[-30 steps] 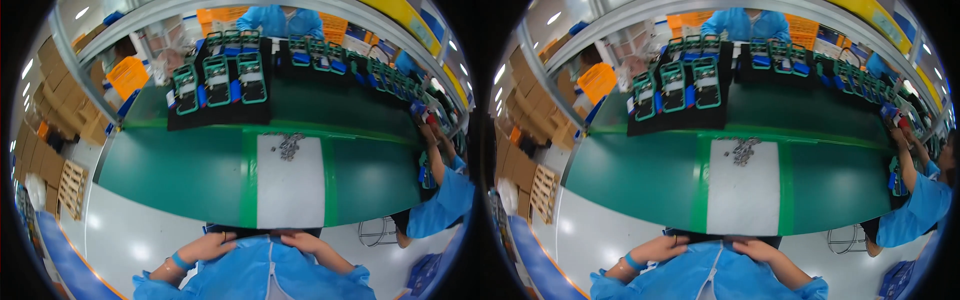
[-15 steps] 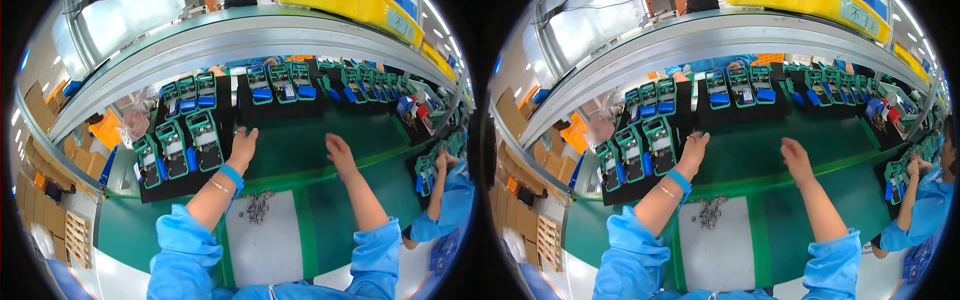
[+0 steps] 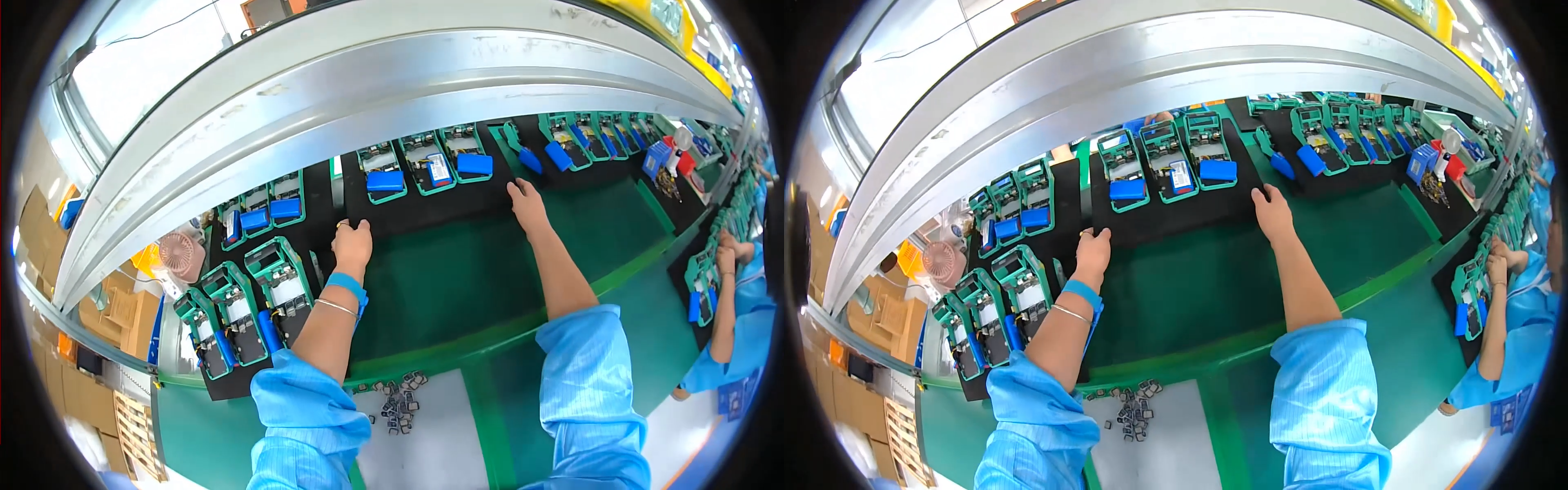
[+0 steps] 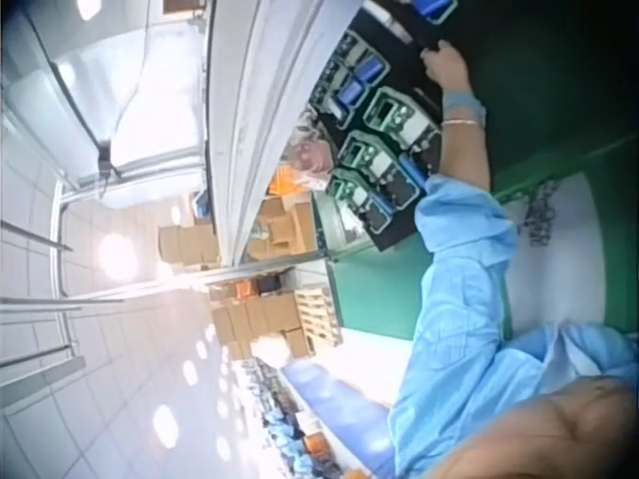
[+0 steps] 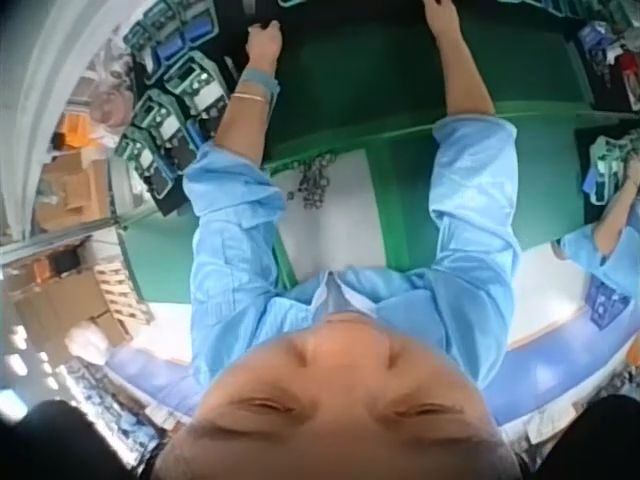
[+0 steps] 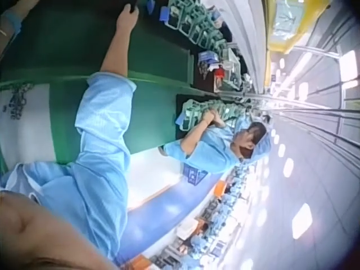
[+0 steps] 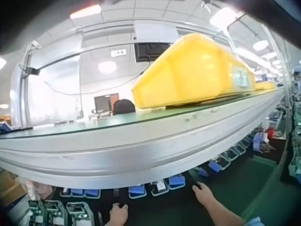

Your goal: The person places small metal components and batteries by hand into electronic device housings on a factory assembly line.

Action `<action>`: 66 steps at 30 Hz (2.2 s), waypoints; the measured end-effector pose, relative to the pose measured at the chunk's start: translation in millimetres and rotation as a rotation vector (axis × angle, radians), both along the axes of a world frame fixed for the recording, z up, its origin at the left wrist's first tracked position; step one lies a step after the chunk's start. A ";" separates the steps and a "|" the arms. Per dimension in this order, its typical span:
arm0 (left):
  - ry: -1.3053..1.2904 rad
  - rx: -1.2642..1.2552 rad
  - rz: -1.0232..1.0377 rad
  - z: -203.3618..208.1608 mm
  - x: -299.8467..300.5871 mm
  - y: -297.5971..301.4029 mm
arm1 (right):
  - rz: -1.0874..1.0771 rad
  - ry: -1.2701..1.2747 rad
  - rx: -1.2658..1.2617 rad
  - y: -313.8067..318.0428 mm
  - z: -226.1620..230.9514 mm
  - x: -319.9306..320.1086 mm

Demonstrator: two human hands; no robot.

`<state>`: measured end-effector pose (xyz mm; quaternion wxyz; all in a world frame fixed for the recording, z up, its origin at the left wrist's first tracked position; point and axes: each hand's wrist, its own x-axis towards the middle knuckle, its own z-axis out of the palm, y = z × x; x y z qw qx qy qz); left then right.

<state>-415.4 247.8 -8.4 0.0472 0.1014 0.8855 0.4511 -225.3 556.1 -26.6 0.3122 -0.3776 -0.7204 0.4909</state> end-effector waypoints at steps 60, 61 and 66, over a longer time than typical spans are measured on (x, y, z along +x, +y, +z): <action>0.540 0.600 -0.677 69.4 160.4 -85.2 | 0.762 -0.216 0.904 -333.2 46.3 185.8; 0.495 0.583 -0.603 68.2 155.4 -88.4 | 0.810 -0.257 0.987 -330.7 47.2 184.4; 0.387 0.605 -0.362 48.1 115.8 -102.6 | 0.976 -0.437 1.210 -337.2 62.9 171.2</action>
